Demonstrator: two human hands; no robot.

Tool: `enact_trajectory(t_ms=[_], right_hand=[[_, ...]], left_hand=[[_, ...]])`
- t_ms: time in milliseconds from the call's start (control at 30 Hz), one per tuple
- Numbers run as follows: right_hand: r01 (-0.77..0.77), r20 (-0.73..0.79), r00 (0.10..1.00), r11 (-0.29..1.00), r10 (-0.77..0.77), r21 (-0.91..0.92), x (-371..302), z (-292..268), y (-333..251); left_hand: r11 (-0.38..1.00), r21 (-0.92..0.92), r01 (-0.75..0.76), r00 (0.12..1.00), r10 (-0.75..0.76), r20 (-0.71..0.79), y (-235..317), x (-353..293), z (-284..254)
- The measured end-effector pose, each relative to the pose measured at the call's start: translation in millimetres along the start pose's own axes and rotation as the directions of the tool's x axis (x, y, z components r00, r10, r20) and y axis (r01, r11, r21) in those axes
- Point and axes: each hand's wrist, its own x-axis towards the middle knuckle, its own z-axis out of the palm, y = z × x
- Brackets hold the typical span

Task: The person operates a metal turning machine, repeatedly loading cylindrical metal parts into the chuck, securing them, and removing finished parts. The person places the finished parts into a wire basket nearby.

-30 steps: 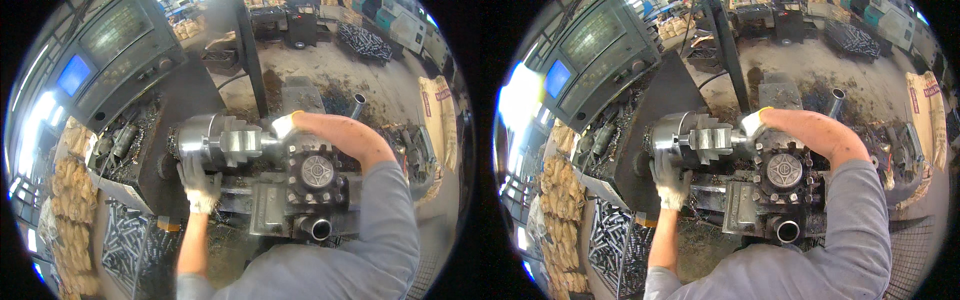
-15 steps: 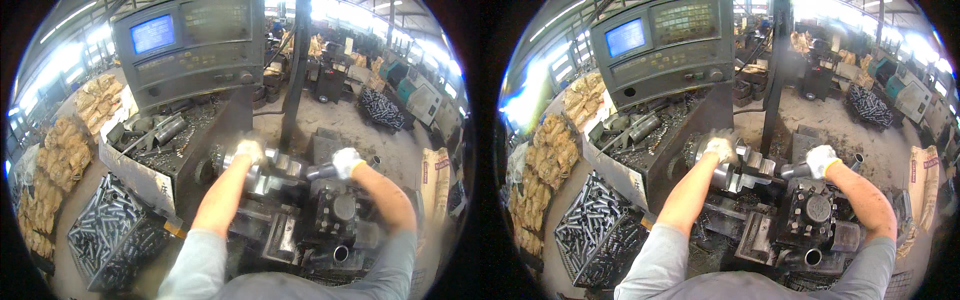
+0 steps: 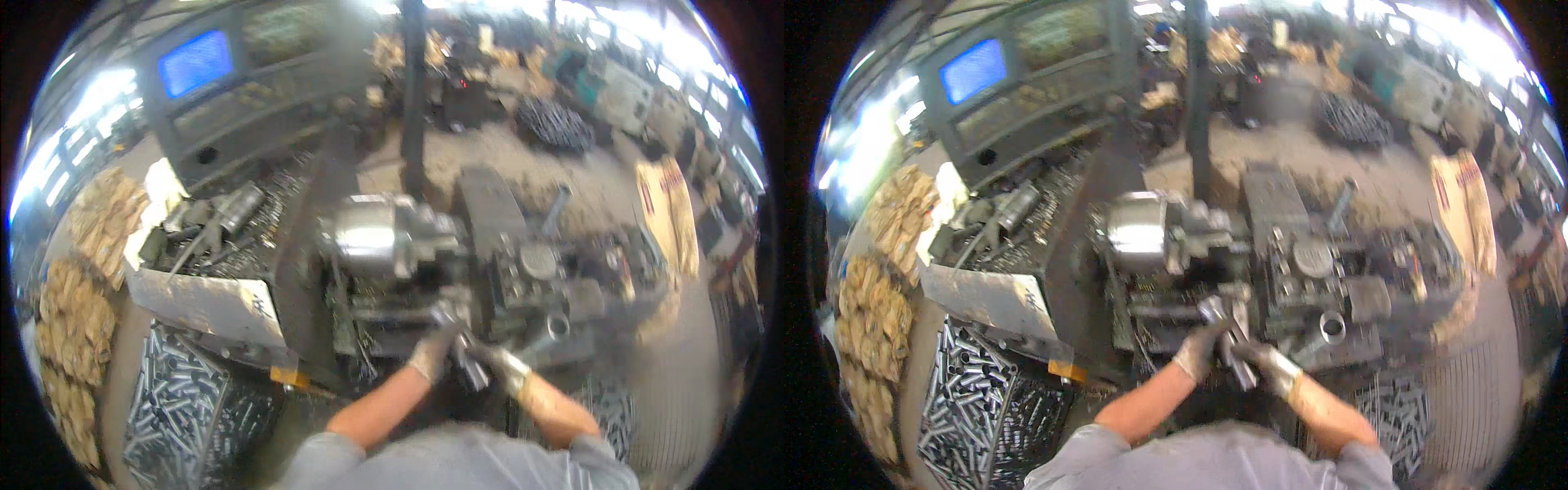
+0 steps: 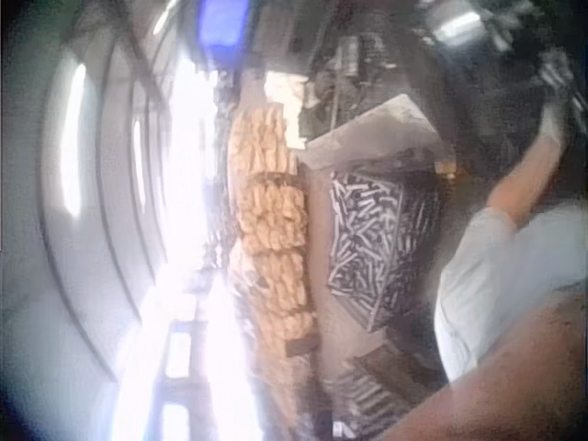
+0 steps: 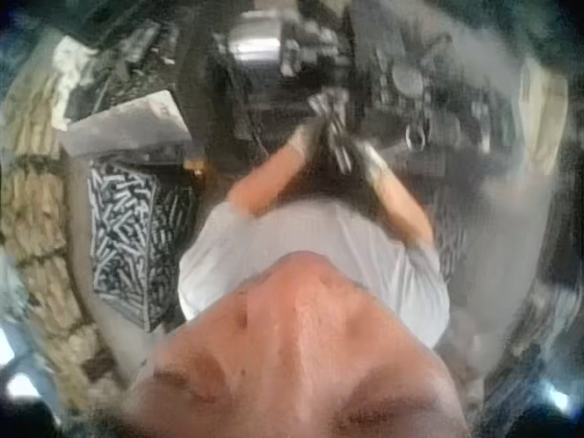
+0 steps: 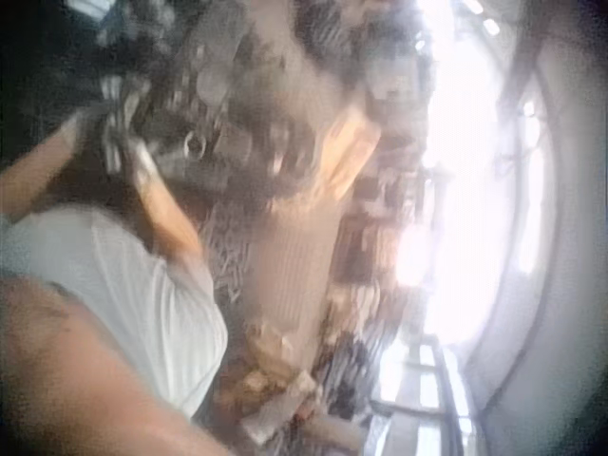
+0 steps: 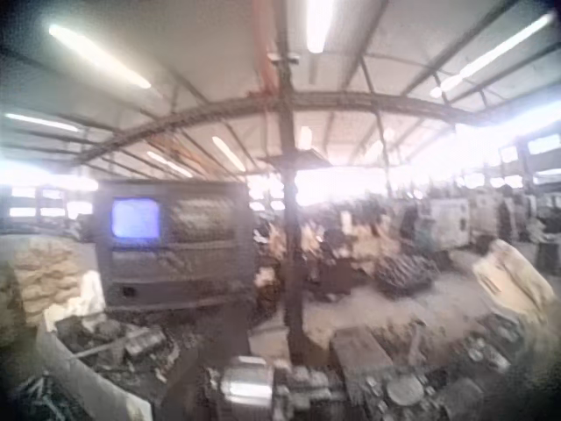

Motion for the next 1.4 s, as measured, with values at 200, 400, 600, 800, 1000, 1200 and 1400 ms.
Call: enact_trajectory(t_ms=[200,400,600,800,1000,1200,1400], right_hand=[[0.372,-0.005,0.859,0.631,-0.512,-0.681,15,-44,64],[0.065,-0.123,0.927,0.476,-0.354,-0.877,-123,-131,67],[-0.703,-0.773,0.606,0.328,-0.188,-0.631,-307,-253,105],[0.128,-0.275,0.513,0.39,-0.813,-0.912,-133,-152,17],[0.164,0.073,0.587,0.03,-0.806,-0.986,-60,-36,-32],[-0.075,0.047,0.831,-0.194,-0.554,-0.978,30,-10,20],[0.231,-0.06,0.792,0.39,-0.608,-0.891,43,-22,-15]], left_hand=[[0.993,-0.105,-0.056,0.998,0.054,-0.021,-50,2,-20],[0.947,-0.317,-0.043,0.999,0.041,-0.015,-46,-20,-33],[0.926,-0.367,0.092,0.988,-0.037,0.153,-31,-40,-47],[0.979,-0.201,0.038,0.978,0.005,0.209,-27,-52,-34],[0.997,-0.026,0.07,0.984,-0.064,0.164,-32,-70,-13],[0.968,-0.249,0.041,0.985,0.002,0.173,-25,-52,-47],[0.966,-0.149,-0.211,0.966,0.229,0.117,10,-36,-87]])
